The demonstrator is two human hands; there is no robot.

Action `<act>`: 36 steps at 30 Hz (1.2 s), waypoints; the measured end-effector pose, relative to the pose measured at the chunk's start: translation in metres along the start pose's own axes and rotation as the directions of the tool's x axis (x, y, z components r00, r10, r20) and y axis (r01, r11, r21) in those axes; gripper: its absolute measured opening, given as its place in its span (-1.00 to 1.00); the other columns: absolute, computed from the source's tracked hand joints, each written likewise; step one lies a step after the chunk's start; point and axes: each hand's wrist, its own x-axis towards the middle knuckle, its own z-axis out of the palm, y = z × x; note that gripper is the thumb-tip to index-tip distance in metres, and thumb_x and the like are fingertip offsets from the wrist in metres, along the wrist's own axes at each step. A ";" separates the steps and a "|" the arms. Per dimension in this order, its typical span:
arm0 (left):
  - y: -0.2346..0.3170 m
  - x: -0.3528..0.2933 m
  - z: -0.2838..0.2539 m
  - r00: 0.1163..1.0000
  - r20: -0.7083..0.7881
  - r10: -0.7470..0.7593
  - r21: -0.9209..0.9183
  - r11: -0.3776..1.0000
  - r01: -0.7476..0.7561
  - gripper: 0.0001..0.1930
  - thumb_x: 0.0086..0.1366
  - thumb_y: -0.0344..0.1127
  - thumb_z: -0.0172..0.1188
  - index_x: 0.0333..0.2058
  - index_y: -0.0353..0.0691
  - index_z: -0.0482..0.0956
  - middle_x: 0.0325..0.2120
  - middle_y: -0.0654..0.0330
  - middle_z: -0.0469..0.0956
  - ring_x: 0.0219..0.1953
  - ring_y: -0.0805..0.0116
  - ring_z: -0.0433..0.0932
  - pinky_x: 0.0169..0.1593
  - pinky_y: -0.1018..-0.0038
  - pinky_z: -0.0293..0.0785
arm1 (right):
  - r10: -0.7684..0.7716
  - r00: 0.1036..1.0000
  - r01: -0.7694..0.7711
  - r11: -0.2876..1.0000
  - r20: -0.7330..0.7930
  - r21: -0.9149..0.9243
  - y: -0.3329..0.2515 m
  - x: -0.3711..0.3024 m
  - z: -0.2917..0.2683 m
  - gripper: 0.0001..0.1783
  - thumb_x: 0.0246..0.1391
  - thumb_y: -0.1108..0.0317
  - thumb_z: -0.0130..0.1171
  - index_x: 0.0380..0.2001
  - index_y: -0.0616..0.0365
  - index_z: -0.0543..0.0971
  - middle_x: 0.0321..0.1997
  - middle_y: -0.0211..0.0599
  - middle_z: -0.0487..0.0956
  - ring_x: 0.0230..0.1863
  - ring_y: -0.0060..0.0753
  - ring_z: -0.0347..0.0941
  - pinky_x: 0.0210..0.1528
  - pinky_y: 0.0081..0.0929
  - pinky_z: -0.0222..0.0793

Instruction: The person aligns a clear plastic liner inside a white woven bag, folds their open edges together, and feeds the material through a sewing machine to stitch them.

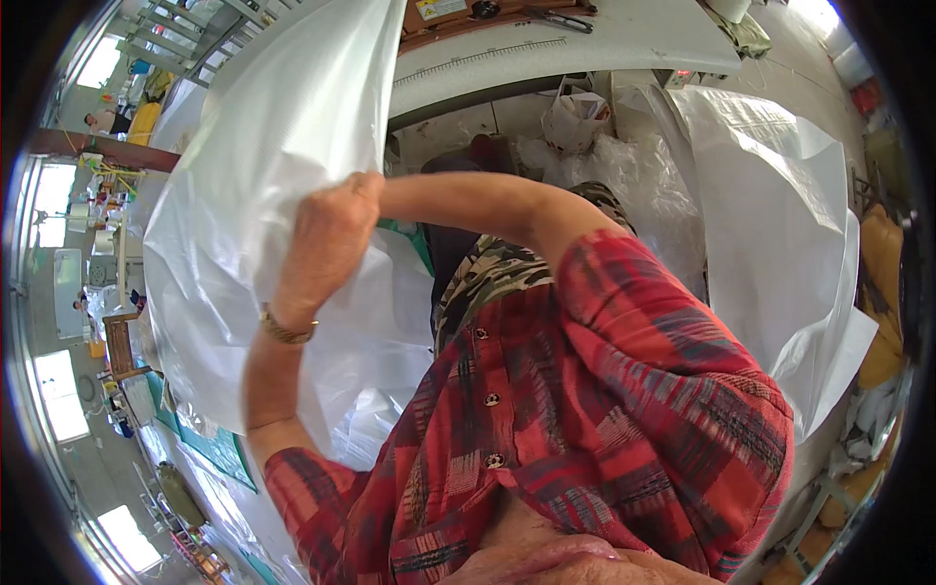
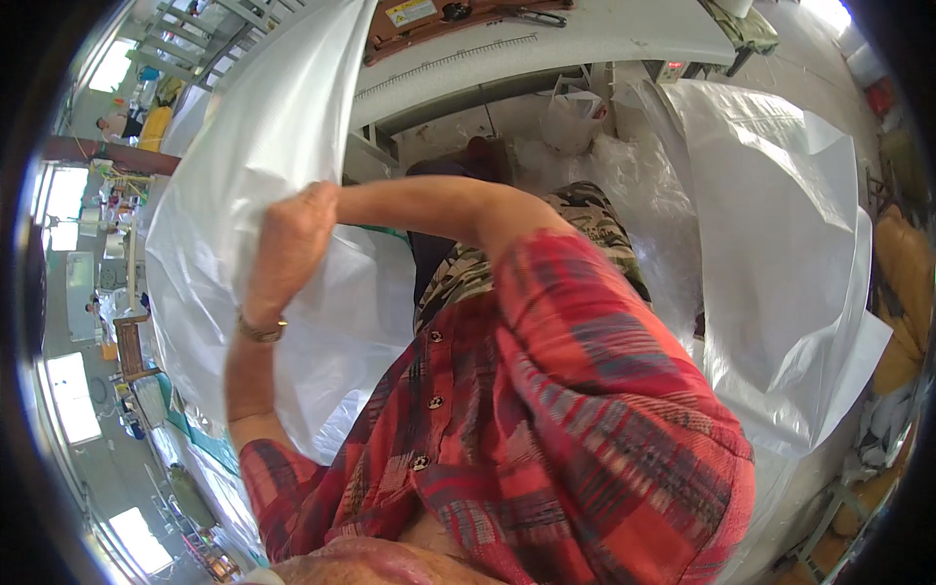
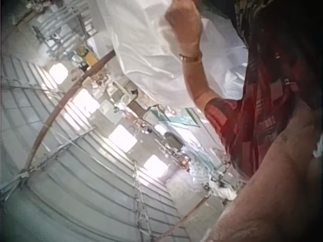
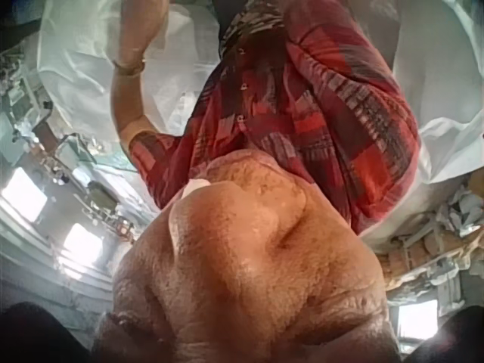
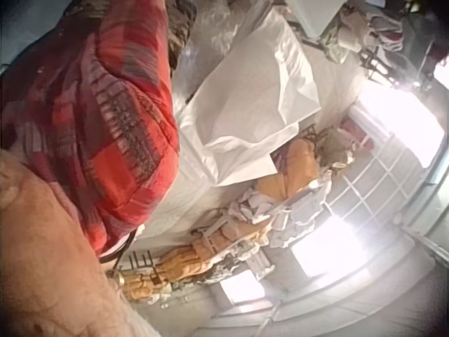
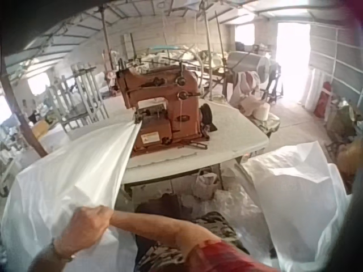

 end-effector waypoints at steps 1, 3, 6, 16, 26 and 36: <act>-0.001 -0.007 0.019 1.000 -0.014 -0.028 0.026 0.999 0.028 -0.96 0.25 -0.49 0.02 -0.34 -0.31 0.42 -0.50 -0.04 0.51 -0.44 -0.07 0.56 -0.38 0.15 0.48 | 0.064 0.994 -0.057 0.996 -0.088 0.071 0.008 -0.022 -0.006 -0.78 -0.02 0.24 0.26 -0.38 0.15 0.55 -0.19 -0.03 0.58 -0.08 -0.08 0.51 -0.06 -0.26 0.40; -0.003 -0.016 0.050 0.991 0.011 -0.136 0.078 0.988 0.135 -0.95 0.24 -0.49 0.02 -0.32 -0.31 0.43 -0.48 -0.02 0.52 -0.42 -0.05 0.57 -0.39 0.16 0.49 | 0.087 0.992 -0.089 0.996 -0.092 -0.024 0.021 -0.058 -0.015 -0.82 -0.03 0.25 0.26 -0.47 0.14 0.59 -0.24 -0.04 0.61 -0.14 -0.08 0.54 -0.11 -0.26 0.42; 0.001 -0.018 0.089 0.962 -0.165 -0.218 -0.172 0.967 0.190 -0.93 0.28 -0.48 0.08 -0.27 -0.31 0.48 -0.45 -0.05 0.56 -0.43 -0.07 0.56 -0.37 0.17 0.46 | -0.048 0.994 0.087 0.882 0.094 -0.463 0.041 -0.090 -0.024 -0.83 -0.04 0.28 0.23 -0.48 0.15 0.56 -0.33 -0.03 0.60 -0.18 -0.03 0.55 -0.14 -0.23 0.44; 0.023 -0.004 0.161 0.794 -0.308 -0.525 -0.347 0.839 0.419 -0.92 0.30 -0.37 0.11 -0.25 -0.17 0.51 -0.51 0.02 0.59 -0.48 -0.04 0.58 -0.39 0.18 0.47 | 0.201 0.749 0.332 0.711 0.631 -0.620 0.076 -0.101 -0.069 -0.81 0.05 0.27 0.14 -0.40 0.19 0.57 -0.33 -0.07 0.62 -0.17 0.05 0.57 -0.14 -0.11 0.45; 0.037 0.002 0.172 0.592 -0.146 -0.793 -0.781 0.459 0.422 -0.88 0.20 -0.41 0.26 -0.30 -0.31 0.63 -0.54 0.13 0.54 -0.52 0.34 0.49 -0.40 0.43 0.39 | -0.097 0.784 0.599 0.382 0.613 -0.704 -0.069 -0.026 -0.198 -0.75 0.18 0.20 0.09 -0.19 0.11 0.58 -0.17 -0.25 0.59 -0.02 -0.17 0.47 0.13 -0.20 0.30; 0.058 0.002 0.157 0.481 0.083 -0.873 -0.978 0.022 0.210 -0.73 0.28 -0.53 0.12 -0.04 -0.28 0.58 -0.41 0.27 0.47 -0.60 0.57 0.40 -0.50 0.59 0.33 | -0.136 0.647 0.757 0.231 0.751 -0.611 -0.062 -0.024 -0.186 -0.78 0.19 0.18 0.12 -0.23 0.06 0.58 -0.16 -0.35 0.57 0.00 -0.28 0.44 0.22 -0.19 0.21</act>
